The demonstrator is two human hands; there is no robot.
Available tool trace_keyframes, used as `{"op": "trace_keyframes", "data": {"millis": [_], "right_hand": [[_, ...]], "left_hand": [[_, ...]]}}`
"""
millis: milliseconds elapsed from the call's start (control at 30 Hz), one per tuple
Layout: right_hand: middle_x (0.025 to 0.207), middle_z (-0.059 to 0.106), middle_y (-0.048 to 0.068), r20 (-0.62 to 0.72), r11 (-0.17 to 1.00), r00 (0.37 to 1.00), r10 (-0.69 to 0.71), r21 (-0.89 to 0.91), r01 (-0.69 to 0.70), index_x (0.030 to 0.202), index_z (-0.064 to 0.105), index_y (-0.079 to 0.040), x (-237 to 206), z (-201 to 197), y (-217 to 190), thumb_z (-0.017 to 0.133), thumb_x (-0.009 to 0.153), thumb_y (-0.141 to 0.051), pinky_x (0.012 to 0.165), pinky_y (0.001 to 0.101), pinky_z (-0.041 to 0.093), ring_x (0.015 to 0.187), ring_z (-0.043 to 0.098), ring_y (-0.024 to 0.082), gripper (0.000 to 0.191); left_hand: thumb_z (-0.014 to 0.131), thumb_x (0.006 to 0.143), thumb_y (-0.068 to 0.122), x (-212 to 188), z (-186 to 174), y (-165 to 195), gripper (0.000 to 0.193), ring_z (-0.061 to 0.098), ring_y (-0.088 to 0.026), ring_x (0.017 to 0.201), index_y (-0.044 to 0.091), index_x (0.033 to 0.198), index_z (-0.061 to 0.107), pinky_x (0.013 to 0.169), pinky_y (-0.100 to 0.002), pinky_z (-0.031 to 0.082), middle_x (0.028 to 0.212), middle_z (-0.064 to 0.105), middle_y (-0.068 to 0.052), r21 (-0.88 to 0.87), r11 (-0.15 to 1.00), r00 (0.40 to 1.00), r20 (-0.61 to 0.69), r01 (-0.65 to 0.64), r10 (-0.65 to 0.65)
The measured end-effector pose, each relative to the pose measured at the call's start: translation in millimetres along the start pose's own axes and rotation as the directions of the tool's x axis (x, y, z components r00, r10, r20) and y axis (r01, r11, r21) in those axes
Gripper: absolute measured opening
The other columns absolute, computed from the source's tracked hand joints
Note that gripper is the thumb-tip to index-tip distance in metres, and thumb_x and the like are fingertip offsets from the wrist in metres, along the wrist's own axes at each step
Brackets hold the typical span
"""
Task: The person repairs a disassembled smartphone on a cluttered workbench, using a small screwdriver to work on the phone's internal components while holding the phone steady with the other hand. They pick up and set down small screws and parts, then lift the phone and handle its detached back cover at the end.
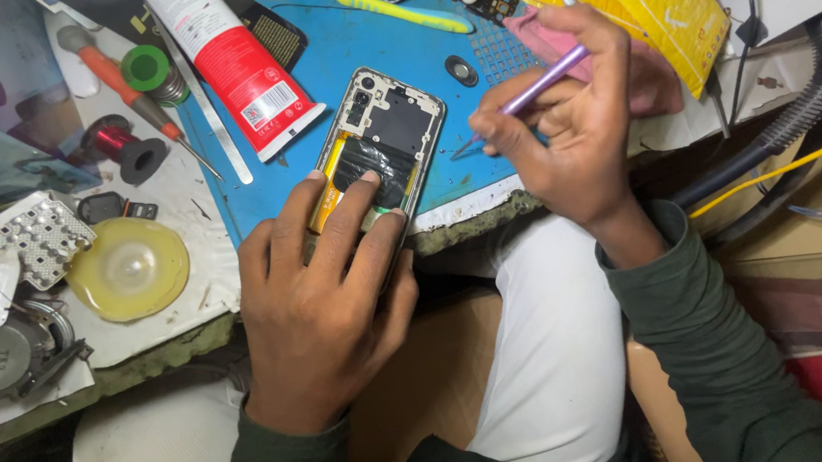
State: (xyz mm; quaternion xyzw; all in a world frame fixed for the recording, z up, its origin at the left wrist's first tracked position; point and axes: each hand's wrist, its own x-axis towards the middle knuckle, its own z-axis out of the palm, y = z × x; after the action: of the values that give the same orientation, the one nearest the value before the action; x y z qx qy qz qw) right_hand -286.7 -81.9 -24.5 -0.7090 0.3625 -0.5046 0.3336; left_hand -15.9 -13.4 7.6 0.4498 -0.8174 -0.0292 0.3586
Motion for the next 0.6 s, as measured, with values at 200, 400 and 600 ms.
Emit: {"op": "trace_keyframes", "data": {"millis": [200, 400, 600], "right_hand": [[0.096, 0.070, 0.019, 0.088, 1.000, 0.996, -0.027, 0.017, 0.025, 0.148, 0.022, -0.008, -4.0, 1.1, -8.0, 0.073, 0.108, 0.010, 0.086, 0.0272, 0.060, 0.086, 0.071, 0.019, 0.068], [0.095, 0.070, 0.019, 0.112, 1.000, 0.994, -0.017, 0.015, 0.015, 0.147, 0.022, -0.006, -4.6, 1.9, -8.6, 0.073, 0.106, 0.009, 0.087, 0.0279, 0.061, 0.087, 0.072, 0.020, 0.068], [0.096, 0.070, 0.019, 0.113, 1.000, 0.994, -0.008, 0.030, 0.004, 0.147, 0.022, -0.007, -5.5, 2.8, -6.7, 0.073, 0.107, 0.008, 0.088, 0.0281, 0.060, 0.089, 0.072, 0.020, 0.067]], "left_hand": [[0.078, 0.087, 0.020, -0.2, 0.9, -0.5, 0.030, 0.056, -0.036, 0.129, 0.008, 0.114, 0.073, 0.096, -0.047, 0.042, 0.134, 0.066, -0.010, 0.010, 1.000, 1.000, 0.000, -0.001, 0.001], [0.078, 0.086, 0.020, -2.0, 0.2, -2.8, 0.031, 0.056, -0.036, 0.128, 0.008, 0.114, 0.073, 0.096, -0.048, 0.042, 0.134, 0.066, -0.010, 0.009, 1.000, 1.000, 0.002, -0.009, 0.009], [0.077, 0.087, 0.020, -2.3, 0.1, -1.9, 0.030, 0.056, -0.036, 0.128, 0.008, 0.114, 0.073, 0.096, -0.048, 0.042, 0.134, 0.066, -0.010, 0.009, 1.000, 1.000, -0.002, -0.007, 0.007]]}}
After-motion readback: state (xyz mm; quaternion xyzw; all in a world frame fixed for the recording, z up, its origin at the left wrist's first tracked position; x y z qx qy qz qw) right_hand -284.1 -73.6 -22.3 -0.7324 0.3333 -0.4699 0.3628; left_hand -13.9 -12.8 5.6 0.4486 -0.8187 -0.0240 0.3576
